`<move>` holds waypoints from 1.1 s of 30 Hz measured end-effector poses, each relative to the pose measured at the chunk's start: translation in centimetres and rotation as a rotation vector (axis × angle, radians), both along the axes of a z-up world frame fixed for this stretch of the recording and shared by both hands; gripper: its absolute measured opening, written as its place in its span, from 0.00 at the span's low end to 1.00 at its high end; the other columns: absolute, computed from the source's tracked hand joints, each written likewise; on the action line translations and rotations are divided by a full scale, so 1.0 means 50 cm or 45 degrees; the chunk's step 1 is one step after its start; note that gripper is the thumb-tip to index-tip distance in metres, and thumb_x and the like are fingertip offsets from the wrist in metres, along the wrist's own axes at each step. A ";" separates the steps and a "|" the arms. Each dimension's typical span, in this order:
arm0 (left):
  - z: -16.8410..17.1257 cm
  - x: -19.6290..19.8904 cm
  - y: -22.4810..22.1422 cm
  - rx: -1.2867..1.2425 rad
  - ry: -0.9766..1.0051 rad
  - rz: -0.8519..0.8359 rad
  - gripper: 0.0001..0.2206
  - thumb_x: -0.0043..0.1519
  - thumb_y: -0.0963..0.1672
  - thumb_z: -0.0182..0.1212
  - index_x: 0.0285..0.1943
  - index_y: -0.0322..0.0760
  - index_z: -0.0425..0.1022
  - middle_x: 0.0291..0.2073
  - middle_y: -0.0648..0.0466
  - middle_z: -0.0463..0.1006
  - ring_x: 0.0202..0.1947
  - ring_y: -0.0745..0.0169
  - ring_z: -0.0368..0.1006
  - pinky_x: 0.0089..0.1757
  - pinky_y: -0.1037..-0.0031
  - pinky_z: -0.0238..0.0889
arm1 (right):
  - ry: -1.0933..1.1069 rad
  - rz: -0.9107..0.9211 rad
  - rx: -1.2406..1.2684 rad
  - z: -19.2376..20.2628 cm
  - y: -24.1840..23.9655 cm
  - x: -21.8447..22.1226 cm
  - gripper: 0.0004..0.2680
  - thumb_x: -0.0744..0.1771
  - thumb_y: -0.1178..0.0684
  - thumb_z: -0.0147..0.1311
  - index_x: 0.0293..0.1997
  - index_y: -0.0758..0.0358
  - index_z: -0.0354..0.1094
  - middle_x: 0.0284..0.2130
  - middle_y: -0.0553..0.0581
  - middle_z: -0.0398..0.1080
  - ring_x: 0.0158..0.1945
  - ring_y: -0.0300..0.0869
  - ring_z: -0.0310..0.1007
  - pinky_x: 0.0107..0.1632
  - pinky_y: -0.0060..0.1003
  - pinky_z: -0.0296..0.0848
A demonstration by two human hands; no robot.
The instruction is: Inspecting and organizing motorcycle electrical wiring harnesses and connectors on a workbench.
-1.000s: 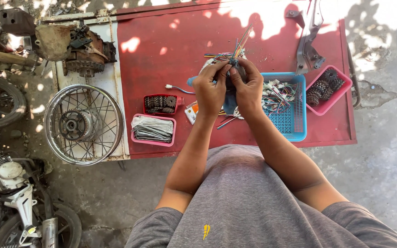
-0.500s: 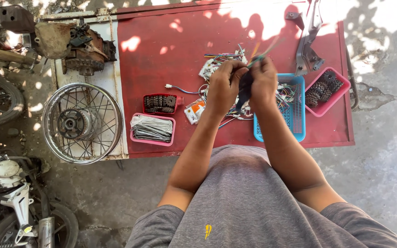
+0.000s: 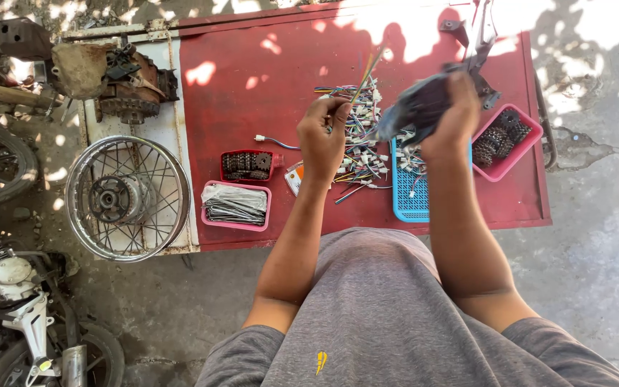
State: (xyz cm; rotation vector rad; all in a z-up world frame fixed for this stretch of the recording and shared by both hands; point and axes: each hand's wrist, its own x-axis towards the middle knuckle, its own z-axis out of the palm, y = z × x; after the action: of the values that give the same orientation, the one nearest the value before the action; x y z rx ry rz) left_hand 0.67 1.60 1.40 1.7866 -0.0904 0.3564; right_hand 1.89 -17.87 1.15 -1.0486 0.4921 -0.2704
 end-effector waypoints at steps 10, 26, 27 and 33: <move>-0.015 0.001 -0.025 -0.019 -0.208 0.016 0.04 0.65 0.39 0.62 0.40 0.40 0.81 0.33 0.49 0.80 0.38 0.48 0.78 0.42 0.65 0.71 | -0.140 0.161 -0.183 -0.062 0.175 -0.049 0.07 0.69 0.58 0.55 0.52 0.63 0.75 0.38 0.55 0.76 0.42 0.34 0.73 0.50 0.30 0.77; -0.032 -0.004 0.000 -0.054 -0.013 0.028 0.02 0.57 0.42 0.73 0.36 0.41 0.85 0.32 0.47 0.82 0.37 0.47 0.81 0.43 0.64 0.71 | -0.268 0.370 -0.423 -0.059 0.163 -0.074 0.10 0.71 0.55 0.53 0.57 0.62 0.74 0.47 0.57 0.75 0.49 0.34 0.70 0.56 0.35 0.73; -0.028 -0.003 0.000 -0.058 0.011 0.041 0.02 0.57 0.42 0.73 0.36 0.42 0.85 0.31 0.48 0.83 0.37 0.48 0.81 0.42 0.65 0.72 | -0.306 0.391 -0.445 -0.050 0.167 -0.076 0.10 0.72 0.55 0.50 0.59 0.62 0.73 0.50 0.57 0.75 0.52 0.35 0.68 0.59 0.36 0.71; -0.048 -0.003 0.014 -0.150 0.163 0.119 0.06 0.53 0.42 0.77 0.36 0.39 0.84 0.27 0.51 0.83 0.31 0.63 0.82 0.37 0.72 0.72 | -0.328 0.550 -0.514 -0.076 0.165 -0.066 0.11 0.71 0.58 0.54 0.61 0.62 0.71 0.54 0.58 0.74 0.57 0.39 0.70 0.62 0.41 0.68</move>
State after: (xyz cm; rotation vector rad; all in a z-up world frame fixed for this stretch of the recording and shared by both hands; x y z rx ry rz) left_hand 0.54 2.29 -1.02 1.6960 0.1032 0.3073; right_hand -1.43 -9.63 -2.63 -1.4583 -0.0331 -0.1177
